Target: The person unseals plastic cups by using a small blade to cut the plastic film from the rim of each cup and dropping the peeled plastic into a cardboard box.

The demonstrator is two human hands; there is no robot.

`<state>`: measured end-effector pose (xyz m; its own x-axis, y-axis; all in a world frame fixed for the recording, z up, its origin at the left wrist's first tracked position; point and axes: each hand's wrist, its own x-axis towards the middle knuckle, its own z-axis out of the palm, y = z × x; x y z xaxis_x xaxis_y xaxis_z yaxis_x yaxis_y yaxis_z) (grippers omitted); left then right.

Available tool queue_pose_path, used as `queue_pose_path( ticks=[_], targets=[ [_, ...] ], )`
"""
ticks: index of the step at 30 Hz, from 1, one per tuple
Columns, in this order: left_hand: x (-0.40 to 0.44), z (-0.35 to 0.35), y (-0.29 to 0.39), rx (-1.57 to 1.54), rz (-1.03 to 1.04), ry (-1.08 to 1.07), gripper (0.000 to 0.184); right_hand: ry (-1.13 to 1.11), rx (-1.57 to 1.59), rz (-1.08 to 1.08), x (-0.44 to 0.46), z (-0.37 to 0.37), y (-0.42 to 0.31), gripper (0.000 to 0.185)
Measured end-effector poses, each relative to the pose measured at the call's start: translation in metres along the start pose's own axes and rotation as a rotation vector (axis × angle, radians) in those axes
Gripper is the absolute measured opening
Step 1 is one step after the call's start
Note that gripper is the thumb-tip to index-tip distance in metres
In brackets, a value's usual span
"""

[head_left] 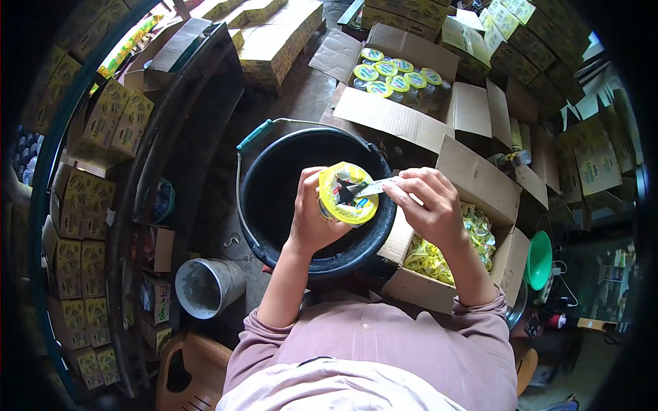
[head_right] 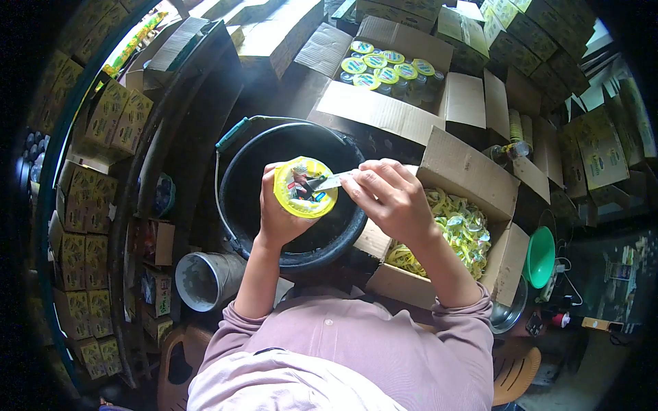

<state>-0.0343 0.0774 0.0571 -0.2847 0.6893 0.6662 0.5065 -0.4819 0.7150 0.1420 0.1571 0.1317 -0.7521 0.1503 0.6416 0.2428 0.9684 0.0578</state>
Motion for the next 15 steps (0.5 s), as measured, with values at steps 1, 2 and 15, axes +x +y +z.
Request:
queue_pose_path(
  ticks=[1, 2, 15],
  targets=[
    [0.000, 0.000, 0.001, -0.007, -0.010, -0.008, 0.064, -0.001, -0.003, -0.008, -0.001, 0.001, 0.000, 0.024],
    [0.001, -0.001, 0.002, -0.015, -0.020, -0.016, 0.063, -0.002, -0.006, -0.015, -0.002, 0.002, 0.000, 0.025],
    [-0.002, 0.002, -0.001, -0.021, -0.058, -0.052, 0.056, -0.029, -0.046, -0.054, -0.003, 0.012, -0.003, 0.027]
  ],
)
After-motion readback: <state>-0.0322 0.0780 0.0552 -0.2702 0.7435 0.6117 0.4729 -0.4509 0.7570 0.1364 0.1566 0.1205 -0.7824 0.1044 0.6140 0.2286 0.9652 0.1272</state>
